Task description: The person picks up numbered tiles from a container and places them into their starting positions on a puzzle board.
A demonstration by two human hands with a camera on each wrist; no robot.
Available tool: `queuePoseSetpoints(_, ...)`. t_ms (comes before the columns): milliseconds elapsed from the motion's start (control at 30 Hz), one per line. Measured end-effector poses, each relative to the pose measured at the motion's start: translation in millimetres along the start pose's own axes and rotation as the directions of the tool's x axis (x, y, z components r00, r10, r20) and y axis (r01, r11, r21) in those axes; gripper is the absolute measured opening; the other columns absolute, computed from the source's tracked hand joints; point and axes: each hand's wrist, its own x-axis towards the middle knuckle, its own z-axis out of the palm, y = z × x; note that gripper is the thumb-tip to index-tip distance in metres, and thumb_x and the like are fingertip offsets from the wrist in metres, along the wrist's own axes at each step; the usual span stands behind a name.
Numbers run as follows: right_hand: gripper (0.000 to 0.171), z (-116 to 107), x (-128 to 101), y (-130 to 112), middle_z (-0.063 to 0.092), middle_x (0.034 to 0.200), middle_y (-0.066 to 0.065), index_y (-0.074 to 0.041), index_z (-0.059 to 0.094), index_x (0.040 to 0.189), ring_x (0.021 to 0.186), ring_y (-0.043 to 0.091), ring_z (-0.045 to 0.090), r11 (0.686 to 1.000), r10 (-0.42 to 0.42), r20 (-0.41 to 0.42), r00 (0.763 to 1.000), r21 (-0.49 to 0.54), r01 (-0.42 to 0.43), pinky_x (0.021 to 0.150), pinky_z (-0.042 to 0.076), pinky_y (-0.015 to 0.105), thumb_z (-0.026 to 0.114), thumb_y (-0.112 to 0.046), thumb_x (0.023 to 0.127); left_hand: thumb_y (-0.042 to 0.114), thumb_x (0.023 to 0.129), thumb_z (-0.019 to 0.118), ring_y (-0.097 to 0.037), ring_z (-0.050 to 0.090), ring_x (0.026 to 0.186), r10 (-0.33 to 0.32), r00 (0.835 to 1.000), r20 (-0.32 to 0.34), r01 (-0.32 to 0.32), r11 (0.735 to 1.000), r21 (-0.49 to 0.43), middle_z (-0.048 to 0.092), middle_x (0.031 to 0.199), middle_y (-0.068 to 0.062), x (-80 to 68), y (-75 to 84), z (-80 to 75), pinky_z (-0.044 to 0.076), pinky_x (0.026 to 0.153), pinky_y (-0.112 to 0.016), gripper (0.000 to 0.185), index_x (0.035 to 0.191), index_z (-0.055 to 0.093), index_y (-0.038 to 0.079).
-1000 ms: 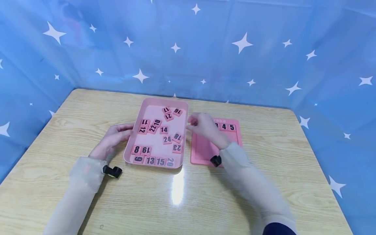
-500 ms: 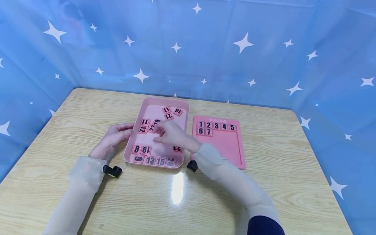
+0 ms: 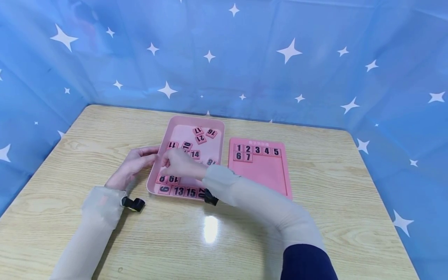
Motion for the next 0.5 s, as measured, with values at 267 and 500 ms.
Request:
queuePoseSetpoints(267, 0.010, 8, 11, -2, 0.065, 0.082, 0.003, -0.003, 0.066, 0.089, 0.072, 0.009, 0.056, 0.998, 0.047, 0.023, 0.999, -0.053, -0.046, 0.065, 0.047, 0.015, 0.070, -0.003, 0.080, 0.001, 0.088, 0.056, 0.000, 0.056, 0.082, 0.020, 1.000, 0.006, -0.020, 1.000, -0.003, 0.051, 0.129, -0.028, -0.7, -0.7, -0.4, 0.047, 0.075, -0.016, 0.043, 0.129, 0.049, -0.011)
queuePoseSetpoints(500, 0.007, 3, 17, 1, 0.067, 0.080, 0.005, -0.001, 0.068, 0.085, 0.070, 0.009, 0.057, 0.992, 0.004, 0.067, 0.998, -0.127, 0.005, 0.063, 0.046, 0.015, 0.072, -0.003, 0.079, 0.000, 0.087, 0.057, -0.001, 0.057, 0.081, -0.005, 1.000, 0.002, 0.005, 1.000, -0.003, 0.050, 0.129, -0.028, -0.2, 0.0, -0.2, 0.047, 0.075, -0.015, 0.043, 0.129, 0.049, -0.010)
